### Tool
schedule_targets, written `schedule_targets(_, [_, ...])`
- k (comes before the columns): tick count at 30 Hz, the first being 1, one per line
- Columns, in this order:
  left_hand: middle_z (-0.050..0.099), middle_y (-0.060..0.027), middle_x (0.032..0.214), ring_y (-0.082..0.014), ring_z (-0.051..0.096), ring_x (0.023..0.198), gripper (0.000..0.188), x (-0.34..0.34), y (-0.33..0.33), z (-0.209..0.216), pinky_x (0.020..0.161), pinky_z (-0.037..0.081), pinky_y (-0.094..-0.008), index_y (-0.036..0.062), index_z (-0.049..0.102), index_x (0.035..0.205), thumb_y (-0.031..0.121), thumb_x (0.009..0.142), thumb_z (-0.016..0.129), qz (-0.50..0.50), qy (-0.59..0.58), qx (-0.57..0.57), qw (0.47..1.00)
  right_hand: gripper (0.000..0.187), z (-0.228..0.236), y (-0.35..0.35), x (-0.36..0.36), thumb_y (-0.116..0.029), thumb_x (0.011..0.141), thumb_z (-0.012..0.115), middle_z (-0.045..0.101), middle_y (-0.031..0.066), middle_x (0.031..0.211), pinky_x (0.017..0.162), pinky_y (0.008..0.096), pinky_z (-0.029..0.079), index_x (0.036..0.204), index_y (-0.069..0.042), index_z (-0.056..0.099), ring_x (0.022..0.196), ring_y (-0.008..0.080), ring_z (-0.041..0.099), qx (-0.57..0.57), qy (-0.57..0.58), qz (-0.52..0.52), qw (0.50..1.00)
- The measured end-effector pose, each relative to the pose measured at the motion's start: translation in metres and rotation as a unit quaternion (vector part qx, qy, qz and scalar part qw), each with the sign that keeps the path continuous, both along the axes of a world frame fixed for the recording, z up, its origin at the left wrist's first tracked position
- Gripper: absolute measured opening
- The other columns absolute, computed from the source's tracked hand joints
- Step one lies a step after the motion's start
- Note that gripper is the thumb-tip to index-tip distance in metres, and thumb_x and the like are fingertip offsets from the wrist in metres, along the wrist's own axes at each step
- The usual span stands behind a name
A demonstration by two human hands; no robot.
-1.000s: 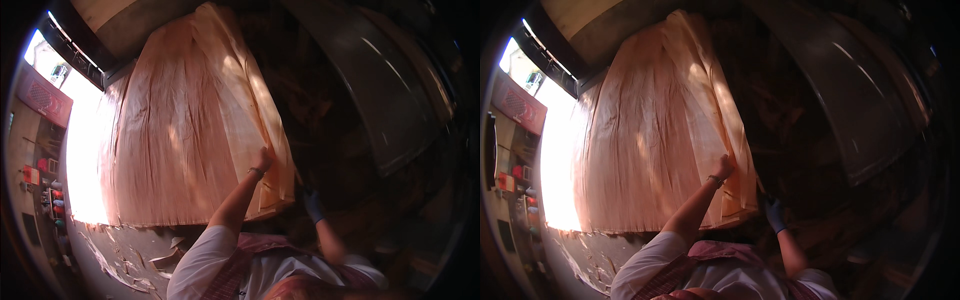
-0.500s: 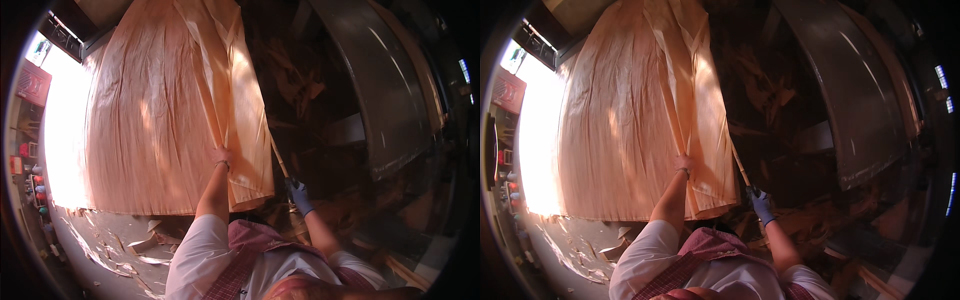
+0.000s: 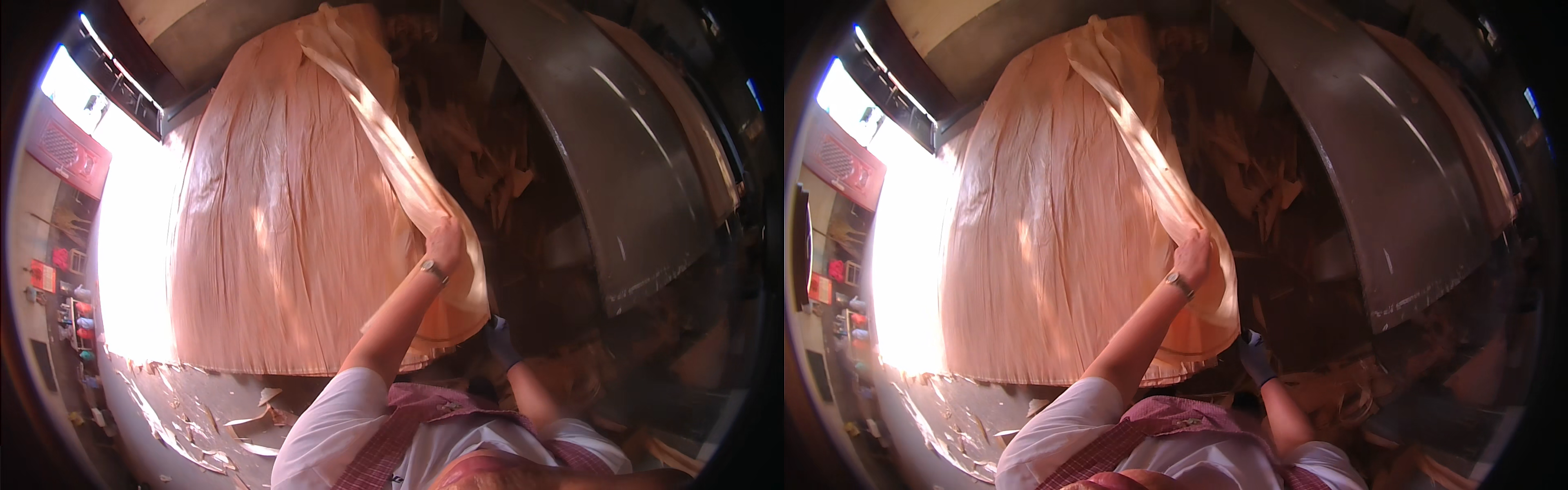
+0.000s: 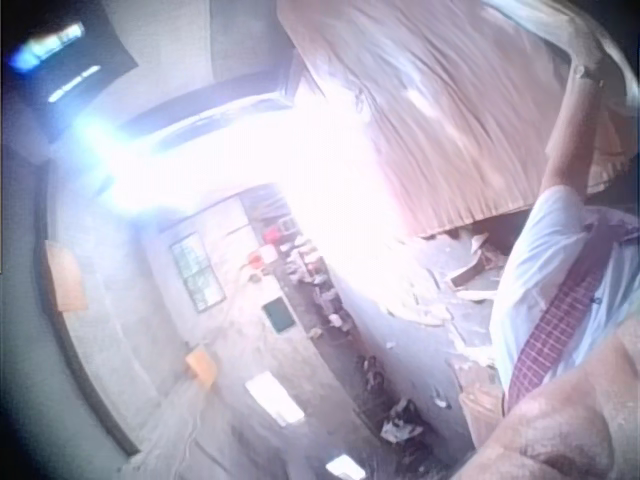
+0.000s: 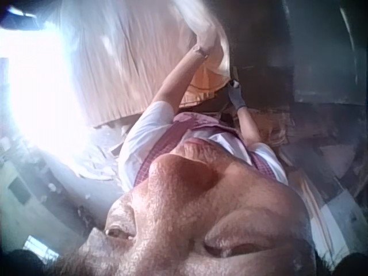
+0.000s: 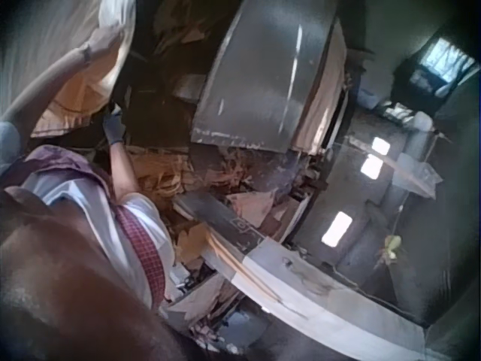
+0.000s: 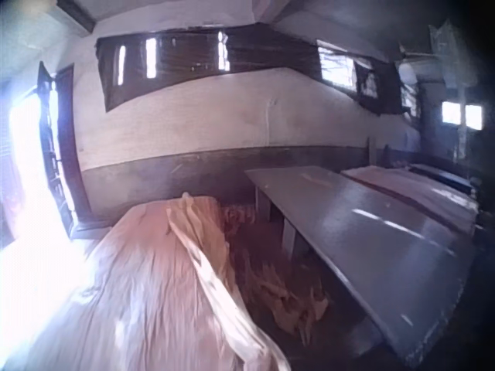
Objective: The person prepares large sheets of wood veneer by taping seams, cutting veneer strips with a utility knife, and stacking sheets on a large metal workbench.
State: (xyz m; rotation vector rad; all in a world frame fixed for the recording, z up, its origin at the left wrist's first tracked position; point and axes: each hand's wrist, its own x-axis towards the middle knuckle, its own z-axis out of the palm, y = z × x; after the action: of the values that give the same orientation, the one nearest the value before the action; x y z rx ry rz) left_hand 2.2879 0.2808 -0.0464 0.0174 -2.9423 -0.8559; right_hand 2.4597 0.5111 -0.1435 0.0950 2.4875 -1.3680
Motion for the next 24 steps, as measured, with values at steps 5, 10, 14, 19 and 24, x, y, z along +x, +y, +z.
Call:
schedule_targets(5, [0.059,-0.0229,0.106,-0.0385,0.066,0.088,0.025,-0.044,0.073,0.041,0.076,0.055,-0.0473,-0.0020,0.055,0.112,0.007,0.089,0.050,-0.024,0.003,-0.102,0.995,0.021,0.007,0.041,0.002,-0.019,0.094,0.055,0.064,0.0132,0.084,0.071,0.0400,0.050,0.112,-0.008,0.059,0.080,0.0275,0.065,0.199,0.258,0.097,0.941])
schedule_targets(10, [0.058,-0.0209,0.113,-0.0390,0.064,0.096,0.024,-0.069,0.130,0.112,0.081,0.053,-0.0479,0.0017,0.054,0.109,0.002,0.084,0.053,-0.016,-0.004,-0.092,0.996,0.019,0.086,0.081,-0.032,-0.019,0.096,0.054,0.062,0.0078,0.092,0.068,0.0328,0.049,0.113,-0.009,0.058,0.080,0.0198,0.062,0.057,0.189,0.146,0.969])
schedule_targets(14, [0.060,-0.0214,0.107,-0.0390,0.064,0.097,0.022,-0.108,0.189,0.174,0.081,0.053,-0.0485,0.0020,0.056,0.106,0.003,0.084,0.054,-0.011,0.056,-0.062,0.996,0.016,0.116,0.139,-0.067,-0.024,0.098,0.054,0.058,-0.0009,0.077,0.053,0.0253,0.043,0.105,-0.010,0.058,0.061,0.0088,0.055,0.080,0.411,0.169,0.892])
schedule_targets(19, [0.064,-0.0216,0.103,-0.0362,0.067,0.095,0.020,-0.139,0.251,0.236,0.078,0.056,-0.0451,0.0008,0.064,0.099,0.002,0.080,0.059,-0.038,0.145,-0.069,0.986,0.020,0.269,0.181,-0.088,-0.032,0.097,0.057,0.053,-0.0038,0.064,0.040,0.0235,0.035,0.091,-0.012,0.058,0.045,0.0059,0.045,-0.259,-0.087,-0.036,0.961])
schedule_targets(24, [0.065,-0.0226,0.102,-0.0350,0.069,0.092,0.021,-0.162,0.341,0.279,0.075,0.058,-0.0423,-0.0005,0.066,0.097,0.004,0.077,0.065,-0.066,0.150,-0.093,0.982,0.027,0.307,0.250,-0.096,-0.036,0.094,0.059,0.054,0.0001,0.063,0.041,0.0221,0.036,0.086,-0.011,0.055,0.045,0.0084,0.049,-0.315,-0.101,-0.053,0.942])
